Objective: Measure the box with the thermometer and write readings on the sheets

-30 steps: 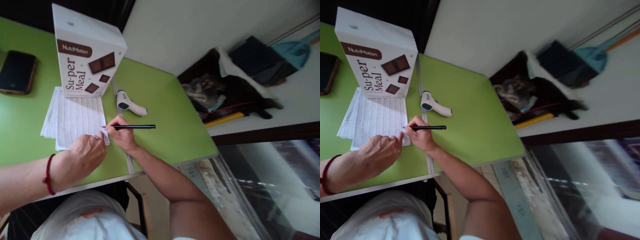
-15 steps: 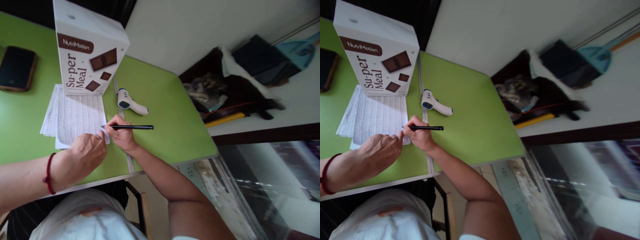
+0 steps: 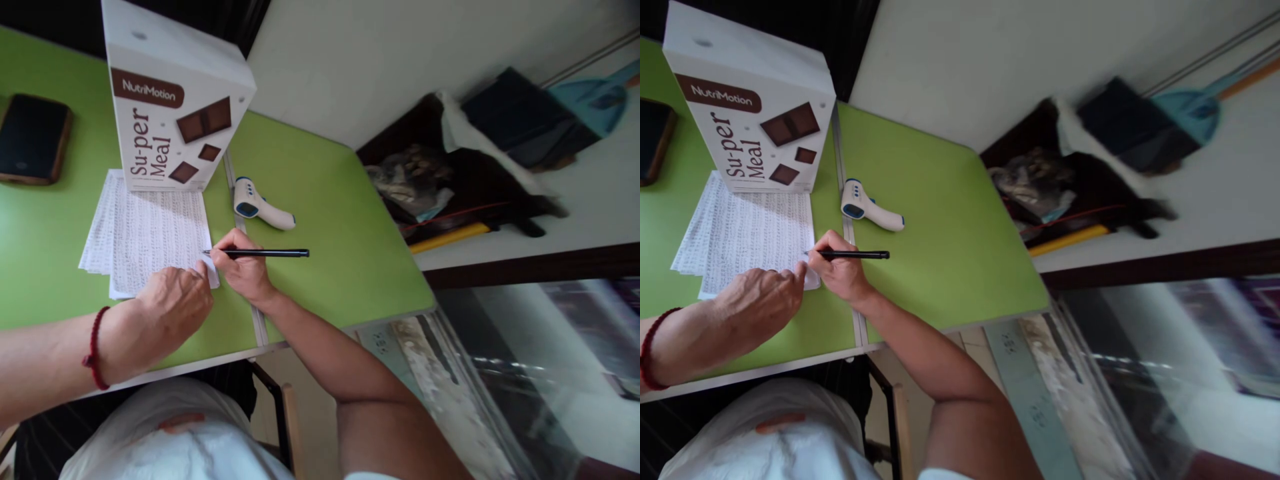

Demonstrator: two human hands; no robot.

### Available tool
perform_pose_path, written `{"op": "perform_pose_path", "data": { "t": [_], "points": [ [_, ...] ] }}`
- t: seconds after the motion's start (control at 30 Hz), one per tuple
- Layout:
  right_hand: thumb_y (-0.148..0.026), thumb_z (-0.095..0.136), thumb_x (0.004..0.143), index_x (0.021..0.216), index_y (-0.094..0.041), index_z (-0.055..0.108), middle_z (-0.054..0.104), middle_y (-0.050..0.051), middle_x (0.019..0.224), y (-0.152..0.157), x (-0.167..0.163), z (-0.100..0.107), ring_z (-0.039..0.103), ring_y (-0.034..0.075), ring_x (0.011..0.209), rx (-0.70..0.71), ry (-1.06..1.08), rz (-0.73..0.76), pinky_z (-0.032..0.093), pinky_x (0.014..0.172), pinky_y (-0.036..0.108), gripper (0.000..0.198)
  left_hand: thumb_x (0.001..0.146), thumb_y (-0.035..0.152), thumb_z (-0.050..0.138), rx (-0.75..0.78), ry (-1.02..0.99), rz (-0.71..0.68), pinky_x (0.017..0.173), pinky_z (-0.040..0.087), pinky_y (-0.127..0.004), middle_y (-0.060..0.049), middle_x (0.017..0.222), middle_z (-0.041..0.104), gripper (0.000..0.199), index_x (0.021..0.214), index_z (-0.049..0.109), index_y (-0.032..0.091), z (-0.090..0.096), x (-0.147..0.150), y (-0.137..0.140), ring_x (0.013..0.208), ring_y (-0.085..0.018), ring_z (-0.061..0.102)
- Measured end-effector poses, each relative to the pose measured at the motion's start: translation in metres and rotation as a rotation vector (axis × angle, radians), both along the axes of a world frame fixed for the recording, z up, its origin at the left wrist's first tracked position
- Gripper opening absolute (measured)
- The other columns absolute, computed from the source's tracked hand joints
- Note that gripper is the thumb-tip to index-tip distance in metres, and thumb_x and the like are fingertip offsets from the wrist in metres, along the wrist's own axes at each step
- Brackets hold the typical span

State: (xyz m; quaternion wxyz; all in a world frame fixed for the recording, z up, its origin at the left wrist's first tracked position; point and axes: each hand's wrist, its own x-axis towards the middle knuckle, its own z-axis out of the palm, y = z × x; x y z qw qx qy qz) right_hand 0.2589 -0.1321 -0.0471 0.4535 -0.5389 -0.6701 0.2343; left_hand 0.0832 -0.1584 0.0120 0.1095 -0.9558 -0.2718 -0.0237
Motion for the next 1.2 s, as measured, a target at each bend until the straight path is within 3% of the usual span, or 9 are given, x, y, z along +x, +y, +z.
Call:
{"op": "perform_pose_path", "data": {
  "t": [0.5,0.77,0.93,1.03,1.2],
  "points": [
    [-0.022,0.056,0.078,0.064,-0.023,0.047,0.050,-0.006,0.056,0.000,0.001,0.001,0.045,0.009,0.052,0.043,0.023,0.051,0.039,0.052,0.023,0.017,0.080,-0.002,0.047,0.018,0.005,0.001,0.048,0.036,-0.027,-0.003,0.064,0.058,0.036,0.110,0.062,0.011,-0.005,0.001,0.000,0.057,-0.015,0.056],
    [-0.025,0.056,0.079,0.064,-0.022,0.047,0.050,-0.007,0.055,0.002,0.001,-0.003,0.045,0.008,0.051,0.115,0.040,0.012,0.039,0.050,0.022,0.017,0.080,-0.006,0.045,0.095,0.055,-0.062,0.050,0.035,-0.025,-0.003,0.067,0.057,0.026,0.087,0.064,0.010,0.003,-0.001,0.000,0.058,-0.013,0.053],
    [-0.026,0.055,0.079,0.065,-0.022,0.047,0.051,-0.006,0.056,0.001,0.001,-0.003,0.045,0.009,0.051,0.073,0.009,0.030,0.040,0.051,0.022,0.017,0.084,-0.004,0.042,0.165,0.102,-0.046,0.051,0.035,-0.027,-0.002,0.064,0.056,0.031,0.103,0.064,0.007,-0.004,-0.001,-0.001,0.058,-0.014,0.054],
    [-0.025,0.055,0.080,0.065,-0.023,0.047,0.050,-0.006,0.056,0.001,0.001,-0.004,0.045,0.009,0.051,0.091,0.026,0.016,0.040,0.051,0.023,0.017,0.084,-0.004,0.043,0.123,0.113,-0.061,0.052,0.037,-0.027,-0.004,0.068,0.059,0.036,0.115,0.060,0.004,0.001,-0.003,-0.001,0.060,-0.015,0.056],
    [-0.026,0.055,0.080,0.065,-0.023,0.046,0.051,-0.006,0.056,0.001,0.001,-0.003,0.046,0.009,0.052,0.084,-0.004,0.017,0.042,0.052,0.023,0.018,0.085,-0.004,0.045,0.098,0.025,-0.075,0.052,0.036,-0.027,-0.004,0.068,0.059,0.031,0.110,0.062,0.004,0.006,-0.006,0.000,0.060,-0.015,0.057]
  ]
}}
